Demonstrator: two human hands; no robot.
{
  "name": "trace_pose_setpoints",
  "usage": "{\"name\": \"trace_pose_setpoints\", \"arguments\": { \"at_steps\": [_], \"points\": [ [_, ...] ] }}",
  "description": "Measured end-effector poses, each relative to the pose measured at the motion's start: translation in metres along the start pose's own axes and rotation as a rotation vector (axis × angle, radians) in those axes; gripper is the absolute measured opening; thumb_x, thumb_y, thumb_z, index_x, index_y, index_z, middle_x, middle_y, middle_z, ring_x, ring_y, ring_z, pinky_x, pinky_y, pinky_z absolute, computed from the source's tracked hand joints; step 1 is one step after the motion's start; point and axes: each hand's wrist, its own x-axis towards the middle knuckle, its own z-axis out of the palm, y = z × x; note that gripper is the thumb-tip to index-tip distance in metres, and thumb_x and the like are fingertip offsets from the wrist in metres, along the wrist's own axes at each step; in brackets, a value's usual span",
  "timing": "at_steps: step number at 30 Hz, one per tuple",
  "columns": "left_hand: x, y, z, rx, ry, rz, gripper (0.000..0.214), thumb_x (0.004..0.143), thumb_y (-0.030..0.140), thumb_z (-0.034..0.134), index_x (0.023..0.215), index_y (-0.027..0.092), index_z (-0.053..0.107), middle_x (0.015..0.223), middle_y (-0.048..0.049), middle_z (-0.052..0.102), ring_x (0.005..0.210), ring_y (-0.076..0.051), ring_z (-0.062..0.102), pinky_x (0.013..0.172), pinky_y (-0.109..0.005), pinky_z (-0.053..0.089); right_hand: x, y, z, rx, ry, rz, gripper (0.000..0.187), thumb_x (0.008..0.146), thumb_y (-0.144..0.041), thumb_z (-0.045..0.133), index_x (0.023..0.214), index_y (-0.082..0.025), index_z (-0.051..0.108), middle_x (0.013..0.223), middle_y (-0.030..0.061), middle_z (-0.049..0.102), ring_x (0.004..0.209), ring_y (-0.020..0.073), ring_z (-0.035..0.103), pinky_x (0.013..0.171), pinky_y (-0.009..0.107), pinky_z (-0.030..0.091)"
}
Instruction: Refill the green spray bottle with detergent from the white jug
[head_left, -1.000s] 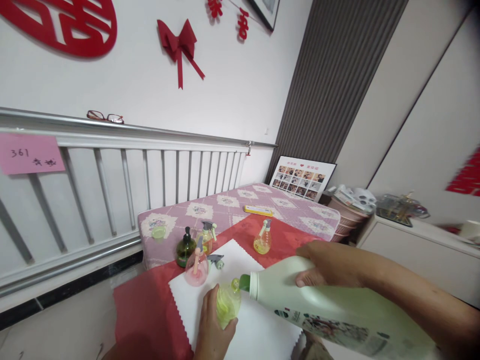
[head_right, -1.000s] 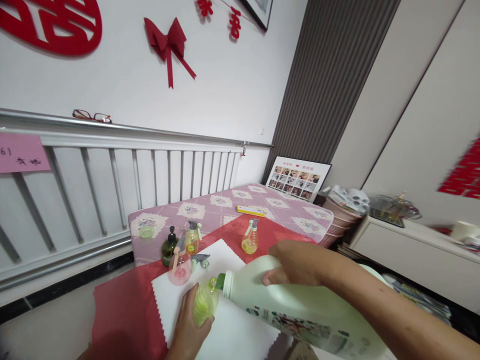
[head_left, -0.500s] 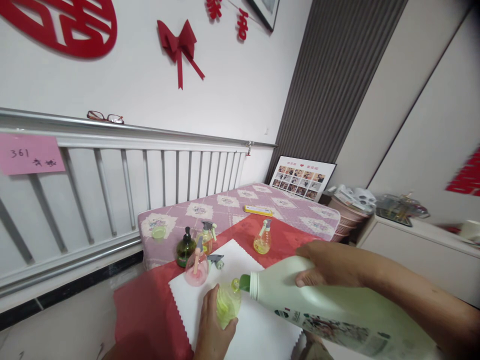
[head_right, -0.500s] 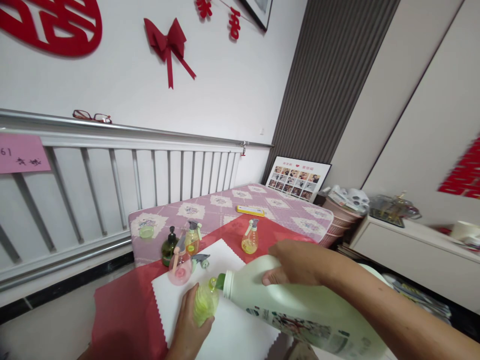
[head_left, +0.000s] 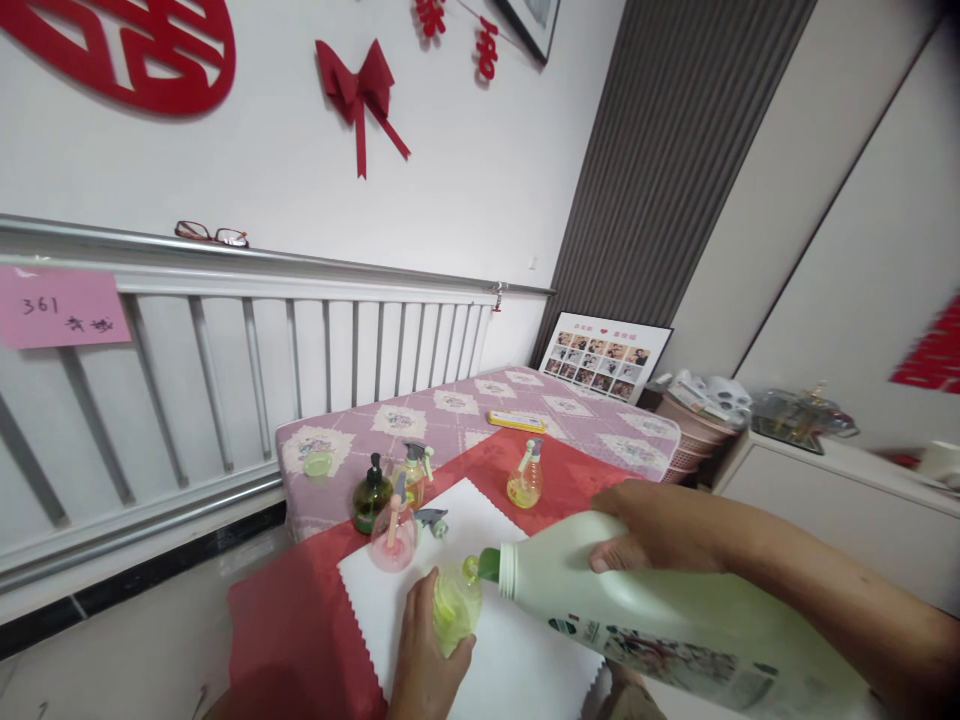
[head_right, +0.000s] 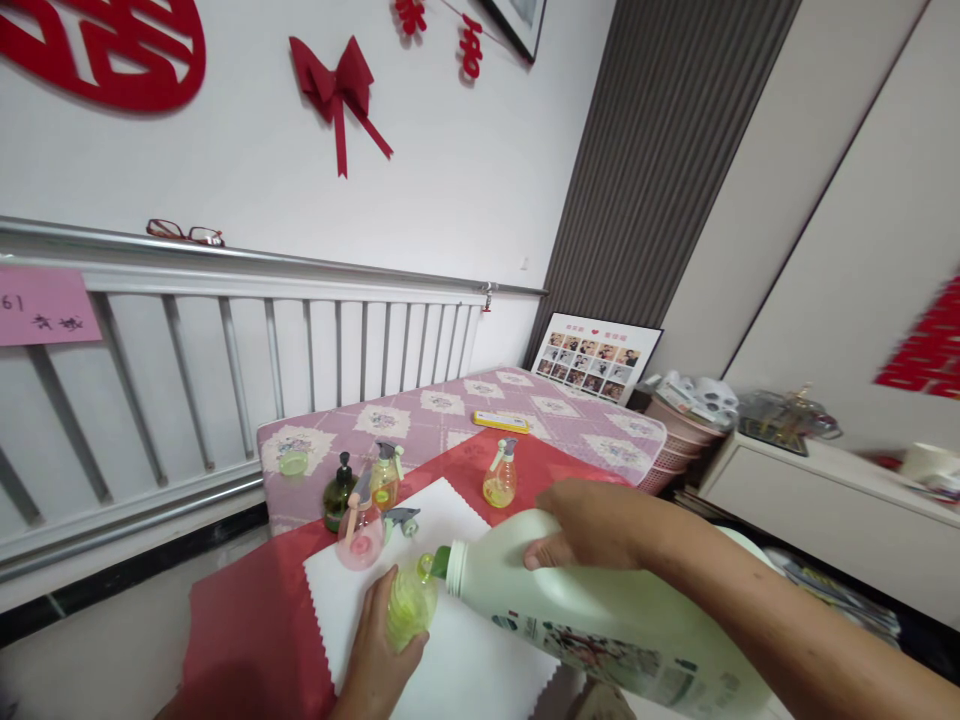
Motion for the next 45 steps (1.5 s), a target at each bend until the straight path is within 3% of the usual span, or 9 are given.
{"name": "trace_pose_setpoints", "arguments": {
  "at_steps": [45],
  "points": [
    [0.0002,-0.0019,0.0023,0.014,0.003,-0.004,0.087,0.066,0.023,0.059,0.146,0.01,0.029,0.15,-0.0165,0.046,0.143,-0.024,0.038,0.12,-0.031,0.033,-0.0063,-0.0083,-0.005,0.007,-0.01,0.007,0.043,0.076,-0.059,0.061,0.092,-0.019,0.064,0.106,0.014,0.071,0.096,0.0355,0.067,0.074,0.039,0.046]
  ]
}}
